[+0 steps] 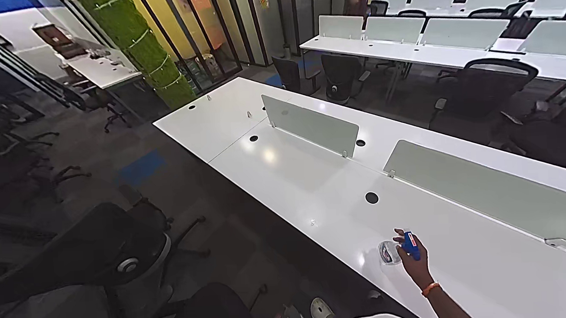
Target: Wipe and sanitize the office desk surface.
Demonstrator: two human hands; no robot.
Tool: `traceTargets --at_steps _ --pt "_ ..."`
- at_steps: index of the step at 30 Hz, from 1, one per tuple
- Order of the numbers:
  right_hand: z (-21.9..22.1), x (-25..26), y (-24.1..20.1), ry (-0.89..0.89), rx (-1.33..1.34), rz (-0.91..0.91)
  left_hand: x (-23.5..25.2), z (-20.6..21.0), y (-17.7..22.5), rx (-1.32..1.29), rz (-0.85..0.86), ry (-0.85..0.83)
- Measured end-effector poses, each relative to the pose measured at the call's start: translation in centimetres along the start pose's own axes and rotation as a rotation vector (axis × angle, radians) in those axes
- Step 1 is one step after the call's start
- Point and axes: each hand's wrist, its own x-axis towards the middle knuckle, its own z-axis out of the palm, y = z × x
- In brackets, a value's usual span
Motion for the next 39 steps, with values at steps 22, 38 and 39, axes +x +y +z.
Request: traceTargets --at_steps 22,38,39 --pt "16.0 8.5 0.2 -0.629 -0.119 0.037 7.0 -8.5 3.9 -0.59 -0.001 0.442" --pt "23.0 15.7 0.9 -0.632 -0.017 0.039 15.2 -13.3 8.6 -0.557 0.01 0.492" --pt "23.0 15.9 1.1 -0.591 0.03 0.041 15.8 -13.5 8.8 -0.568 0.017 0.472"
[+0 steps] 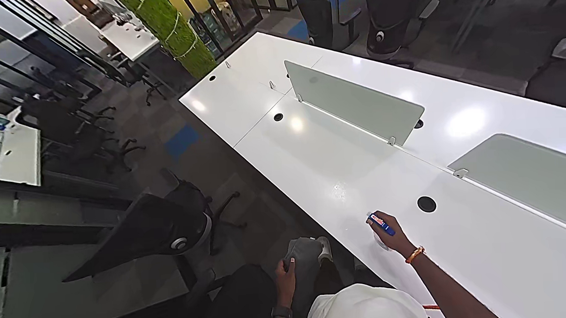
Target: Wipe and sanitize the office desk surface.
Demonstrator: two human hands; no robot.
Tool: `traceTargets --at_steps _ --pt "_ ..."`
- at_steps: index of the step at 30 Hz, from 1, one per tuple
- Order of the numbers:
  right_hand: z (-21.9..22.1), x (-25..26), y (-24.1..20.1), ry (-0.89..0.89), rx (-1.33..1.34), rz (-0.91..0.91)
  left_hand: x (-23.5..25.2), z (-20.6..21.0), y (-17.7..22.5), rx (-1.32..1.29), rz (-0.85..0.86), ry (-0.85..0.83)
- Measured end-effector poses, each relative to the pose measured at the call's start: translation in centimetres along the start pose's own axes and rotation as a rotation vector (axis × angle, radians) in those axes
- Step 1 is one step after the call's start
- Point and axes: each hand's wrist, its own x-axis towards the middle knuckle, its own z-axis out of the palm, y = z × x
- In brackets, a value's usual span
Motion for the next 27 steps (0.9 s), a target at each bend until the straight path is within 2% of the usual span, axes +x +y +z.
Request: traceTargets --at_steps 5,7,9,13,17,20,23,25,27 --pt "-2.0 3.0 -0.5 0.383 0.015 0.052 3.6 0.6 1.3 -0.028 -0.011 -0.097" --pt "-2.7 4.4 -1.0 0.45 -0.06 0.084 5.3 0.8 1.7 -0.035 -0.009 -0.137" --pt "-2.9 5.8 -1.2 0.408 -0.113 0.108 7.0 0.7 2.4 -0.027 0.0 -0.171" --pt "-1.4 8.0 -1.1 0.164 -0.107 0.134 10.6 0.8 2.4 -0.059 0.031 -0.197" --pt "3.4 9.9 -1.9 0.111 -0.189 0.099 13.5 -0.1 2.4 -0.097 0.02 -0.22" --pt "8.2 11.7 -3.5 -0.008 -0.224 0.089 15.1 -1.2 2.1 -0.092 0.006 -0.221" --pt "12.1 14.8 -4.4 -0.143 -0.088 0.074 16.4 -2.5 1.6 -0.08 -0.002 -0.21" --pt "14.7 17.4 -4.4 -0.086 -0.009 0.063 17.4 -3.4 1.0 -0.084 -0.008 -0.198" --pt "16.8 20.2 -4.7 0.032 -0.035 0.134 18.0 -4.1 0.4 -0.088 -0.021 -0.184"
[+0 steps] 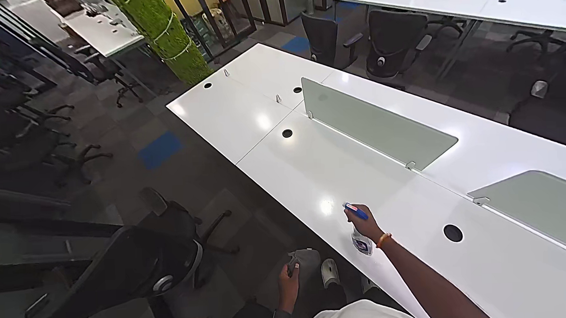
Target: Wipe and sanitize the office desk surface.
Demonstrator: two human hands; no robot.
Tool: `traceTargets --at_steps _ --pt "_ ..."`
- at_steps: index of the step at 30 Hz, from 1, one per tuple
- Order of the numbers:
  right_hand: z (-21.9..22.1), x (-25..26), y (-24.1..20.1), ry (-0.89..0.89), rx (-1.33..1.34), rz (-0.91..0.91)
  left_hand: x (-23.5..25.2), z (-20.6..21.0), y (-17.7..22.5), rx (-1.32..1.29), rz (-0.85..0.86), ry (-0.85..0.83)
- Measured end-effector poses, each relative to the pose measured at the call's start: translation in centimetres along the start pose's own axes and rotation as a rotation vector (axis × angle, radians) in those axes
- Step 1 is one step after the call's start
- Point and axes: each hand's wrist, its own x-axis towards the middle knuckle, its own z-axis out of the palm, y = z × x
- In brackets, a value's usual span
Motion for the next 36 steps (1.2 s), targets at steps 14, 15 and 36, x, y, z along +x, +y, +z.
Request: traceTargets --at_steps 14,15,36 --pt "-4.3 11.2 -0.7 0.332 0.116 0.222 1.2 -3.8 -1.9 -0.061 -0.034 0.026" --pt "-3.4 10.8 -0.2 0.303 0.033 0.165 1.3 -3.9 -1.9 -0.061 -0.035 0.02" --pt "0.5 6.3 -1.5 0.098 0.149 -0.214 2.2 -3.7 -2.0 0.028 0.038 -0.055"
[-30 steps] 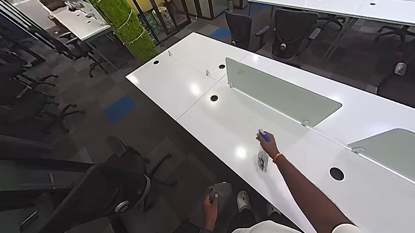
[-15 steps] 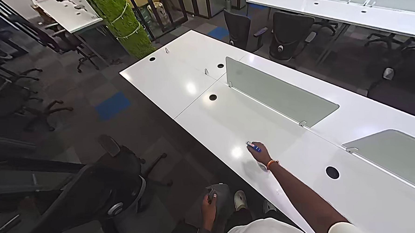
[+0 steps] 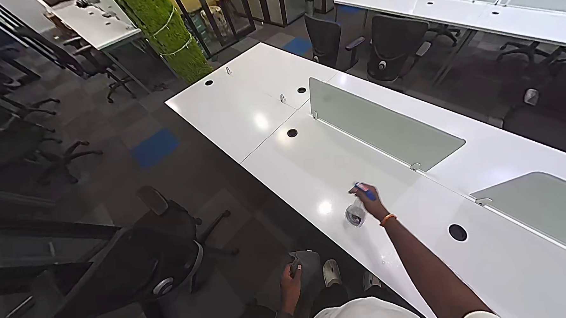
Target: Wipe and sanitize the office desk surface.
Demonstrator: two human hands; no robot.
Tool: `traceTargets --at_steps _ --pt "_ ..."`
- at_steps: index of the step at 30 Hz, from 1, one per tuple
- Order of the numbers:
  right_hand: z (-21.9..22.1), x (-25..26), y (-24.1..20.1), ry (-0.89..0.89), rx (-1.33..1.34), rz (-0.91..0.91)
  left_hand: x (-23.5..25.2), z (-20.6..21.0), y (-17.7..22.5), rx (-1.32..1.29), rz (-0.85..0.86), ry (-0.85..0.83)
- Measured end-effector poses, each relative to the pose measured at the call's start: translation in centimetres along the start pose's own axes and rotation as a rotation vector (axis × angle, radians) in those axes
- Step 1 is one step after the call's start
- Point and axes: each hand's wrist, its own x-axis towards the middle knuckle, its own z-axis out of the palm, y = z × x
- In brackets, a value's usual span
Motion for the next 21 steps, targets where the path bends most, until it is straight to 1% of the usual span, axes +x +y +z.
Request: traceTargets --at_steps 3,4,5,6,7,10,11,12,14,16,19,21 --pt "-5.1 0.7 -0.2 0.373 0.025 0.068 -0.1 -0.1 -0.3 0.018 -0.009 -0.005" --pt "-6.5 0.9 -0.4 0.44 -0.009 0.083 -0.1 -0.1 -0.4 0.024 -0.009 -0.007" --pt "-7.5 0.7 -0.6 0.458 -0.065 0.087 -0.1 -0.2 -0.6 0.028 -0.008 -0.012" --pt "-8.2 0.2 -0.8 0.424 -0.152 0.092 -0.2 -0.2 -0.7 0.03 -0.003 -0.015" --pt "-8.7 -0.4 -1.1 0.325 -0.247 0.106 -0.1 -0.1 -0.8 0.028 0.001 -0.018" --pt "-9.0 -3.0 -1.2 -0.138 -0.436 0.174 0.0 0.4 -0.7 0.033 -0.003 -0.044" --pt "-8.7 -4.2 -0.9 -0.23 -0.479 0.173 0.0 0.7 -0.6 0.039 -0.006 -0.059" --pt "-8.4 -5.5 -0.6 -0.266 -0.52 0.174 0.1 1.0 -0.3 0.045 -0.003 -0.069" --pt "-7.7 -8.3 -0.6 -0.214 -0.566 0.194 0.1 2.0 0.2 0.047 0.004 -0.091" --pt "-7.1 -10.6 -0.8 -0.126 -0.527 0.227 0.1 2.8 0.7 0.058 0.019 -0.131" --pt "-7.5 -12.8 -0.7 -0.148 -0.463 0.288 -0.1 4.1 1.4 0.073 0.066 -0.163" --pt "-8.9 -14.2 -0.7 -0.112 -0.341 0.275 -0.3 4.7 2.0 0.07 0.076 -0.191"
